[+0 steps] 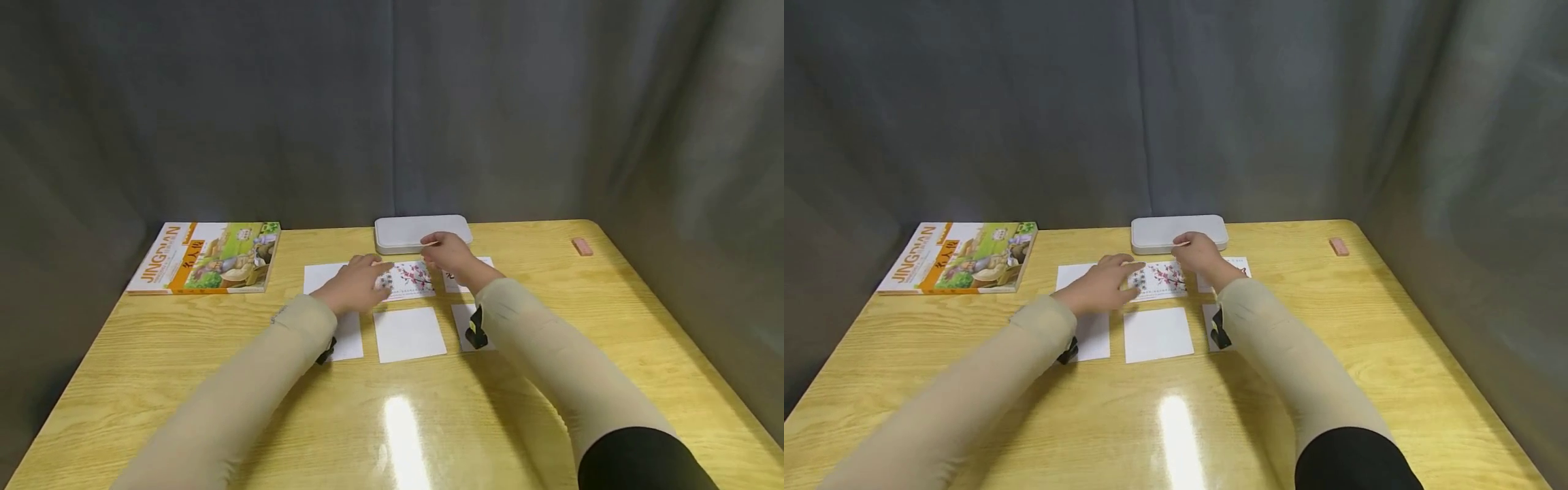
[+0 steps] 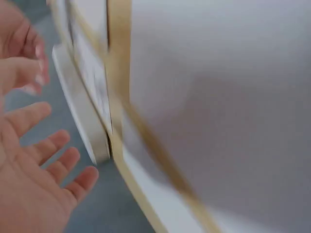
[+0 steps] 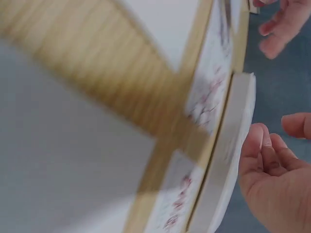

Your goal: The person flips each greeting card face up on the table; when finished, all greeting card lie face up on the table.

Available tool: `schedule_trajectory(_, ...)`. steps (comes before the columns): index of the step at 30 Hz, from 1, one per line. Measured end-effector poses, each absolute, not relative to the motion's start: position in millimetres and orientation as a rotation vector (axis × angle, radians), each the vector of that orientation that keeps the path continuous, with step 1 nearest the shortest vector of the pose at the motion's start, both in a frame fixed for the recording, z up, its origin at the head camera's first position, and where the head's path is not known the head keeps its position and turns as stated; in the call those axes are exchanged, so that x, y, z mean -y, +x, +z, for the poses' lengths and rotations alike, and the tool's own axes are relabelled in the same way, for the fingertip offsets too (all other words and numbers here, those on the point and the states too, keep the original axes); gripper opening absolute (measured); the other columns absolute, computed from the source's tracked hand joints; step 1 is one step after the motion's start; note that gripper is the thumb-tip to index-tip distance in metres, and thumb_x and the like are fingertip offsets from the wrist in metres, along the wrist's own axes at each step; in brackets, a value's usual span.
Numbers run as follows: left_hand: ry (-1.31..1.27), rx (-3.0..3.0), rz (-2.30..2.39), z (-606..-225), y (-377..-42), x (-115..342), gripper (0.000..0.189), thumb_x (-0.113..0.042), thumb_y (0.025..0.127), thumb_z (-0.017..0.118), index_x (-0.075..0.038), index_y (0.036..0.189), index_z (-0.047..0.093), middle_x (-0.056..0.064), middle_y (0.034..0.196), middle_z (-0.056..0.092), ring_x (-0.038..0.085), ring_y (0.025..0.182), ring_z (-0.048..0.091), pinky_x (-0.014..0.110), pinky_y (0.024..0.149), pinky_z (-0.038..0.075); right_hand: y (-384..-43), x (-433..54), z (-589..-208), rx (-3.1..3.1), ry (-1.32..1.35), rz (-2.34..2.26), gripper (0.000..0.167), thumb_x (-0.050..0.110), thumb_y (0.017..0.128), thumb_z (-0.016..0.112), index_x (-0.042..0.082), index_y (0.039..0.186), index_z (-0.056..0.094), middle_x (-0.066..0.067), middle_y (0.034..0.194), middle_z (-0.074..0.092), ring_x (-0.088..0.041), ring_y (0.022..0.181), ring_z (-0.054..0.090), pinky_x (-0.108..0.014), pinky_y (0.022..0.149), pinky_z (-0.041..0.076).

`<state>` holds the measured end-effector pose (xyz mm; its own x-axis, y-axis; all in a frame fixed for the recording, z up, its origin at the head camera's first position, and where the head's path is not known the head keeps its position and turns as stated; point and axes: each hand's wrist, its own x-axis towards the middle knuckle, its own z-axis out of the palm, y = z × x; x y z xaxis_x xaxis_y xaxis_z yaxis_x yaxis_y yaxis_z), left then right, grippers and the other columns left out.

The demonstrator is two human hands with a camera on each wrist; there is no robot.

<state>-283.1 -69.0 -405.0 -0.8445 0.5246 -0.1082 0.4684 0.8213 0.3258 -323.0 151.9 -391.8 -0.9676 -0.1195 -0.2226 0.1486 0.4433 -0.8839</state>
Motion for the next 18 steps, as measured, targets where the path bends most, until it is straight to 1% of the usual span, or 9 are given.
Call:
schedule_trajectory(2, 0.736, -2.846, 0.526, -401, -285, 85, 0.063, -0.034, 0.105, 0.054, -0.006, 0.159, 0.039, 0.021, 0.163, 0.031, 0.04, 0.152, 0.025, 0.055, 0.122, 0.022, -324, -144, -389, -2.398, 0.023, -1.577, 0.042, 0.011, 0.105, 0.053, -0.005, 0.144, 0.051, -0.024, 0.136, 0.058, -0.034, 0.118, 0.058, -0.044, 0.103, 0.048)
schedule_trajectory(5, 0.697, -2.86, 0.583, -396, -285, 110, 0.068, -0.037, 0.105, 0.055, -0.001, 0.159, 0.036, 0.024, 0.164, 0.028, 0.041, 0.153, 0.022, 0.054, 0.123, 0.02, -326, -131, -387, -2.316, 0.027, -1.634, 0.041, 0.009, 0.107, 0.051, -0.005, 0.145, 0.05, -0.023, 0.138, 0.058, -0.031, 0.121, 0.059, -0.044, 0.108, 0.046)
schedule_trajectory(9, 0.669, -2.831, 0.517, -397, -281, 137, 0.075, -0.043, 0.104, 0.054, -0.001, 0.161, 0.031, 0.025, 0.166, 0.021, 0.043, 0.153, 0.018, 0.057, 0.122, 0.02, -326, -110, -389, -2.223, 0.008, -1.67, 0.042, 0.009, 0.106, 0.052, -0.007, 0.145, 0.049, -0.022, 0.132, 0.062, -0.022, 0.108, 0.065, -0.034, 0.103, 0.051)
schedule_trajectory(10, 0.665, -2.823, 0.492, -399, -280, 143, 0.076, -0.045, 0.104, 0.054, -0.001, 0.161, 0.03, 0.025, 0.167, 0.02, 0.044, 0.153, 0.017, 0.058, 0.122, 0.02, -331, -107, -397, -2.186, -0.039, -1.698, 0.042, 0.009, 0.104, 0.056, -0.008, 0.143, 0.05, -0.021, 0.126, 0.065, -0.02, 0.102, 0.067, -0.031, 0.097, 0.054)
schedule_trajectory(12, 0.656, -2.807, 0.455, -403, -278, 152, 0.078, -0.048, 0.104, 0.054, -0.002, 0.162, 0.029, 0.025, 0.167, 0.018, 0.044, 0.153, 0.016, 0.059, 0.121, 0.02, -330, -95, -398, -2.151, -0.063, -1.696, 0.044, 0.009, 0.104, 0.057, -0.009, 0.143, 0.049, -0.02, 0.124, 0.066, -0.018, 0.1, 0.067, -0.028, 0.094, 0.055)
schedule_trajectory(13, 0.656, -2.801, 0.442, -406, -278, 156, 0.079, -0.048, 0.103, 0.054, -0.002, 0.162, 0.029, 0.026, 0.167, 0.017, 0.044, 0.154, 0.016, 0.059, 0.121, 0.02, -329, -90, -399, -2.141, -0.079, -1.69, 0.044, 0.009, 0.104, 0.057, -0.01, 0.143, 0.049, -0.02, 0.124, 0.065, -0.018, 0.101, 0.067, -0.028, 0.094, 0.055)
schedule_trajectory(16, 0.681, -2.788, 0.415, -414, -277, 165, 0.079, -0.049, 0.103, 0.053, -0.001, 0.161, 0.03, 0.027, 0.167, 0.016, 0.045, 0.153, 0.016, 0.058, 0.122, 0.02, -327, -75, -401, -2.118, -0.106, -1.664, 0.046, 0.009, 0.104, 0.056, -0.01, 0.146, 0.046, -0.022, 0.13, 0.063, -0.025, 0.112, 0.064, -0.033, 0.101, 0.052)
schedule_trajectory(17, 0.691, -2.787, 0.408, -417, -277, 168, 0.079, -0.049, 0.103, 0.053, -0.001, 0.161, 0.03, 0.026, 0.167, 0.016, 0.044, 0.154, 0.016, 0.057, 0.122, 0.019, -321, -68, -395, -2.135, -0.082, -1.628, 0.047, 0.008, 0.106, 0.051, -0.01, 0.149, 0.043, -0.023, 0.136, 0.059, -0.028, 0.119, 0.061, -0.036, 0.106, 0.048)
schedule_trajectory(18, 0.702, -2.788, 0.397, -419, -277, 170, 0.08, -0.049, 0.102, 0.052, -0.001, 0.161, 0.03, 0.026, 0.168, 0.016, 0.044, 0.154, 0.016, 0.057, 0.122, 0.019, -321, -63, -396, -2.136, -0.087, -1.614, 0.047, 0.009, 0.106, 0.051, -0.009, 0.149, 0.042, -0.023, 0.138, 0.058, -0.029, 0.121, 0.059, -0.037, 0.108, 0.047)
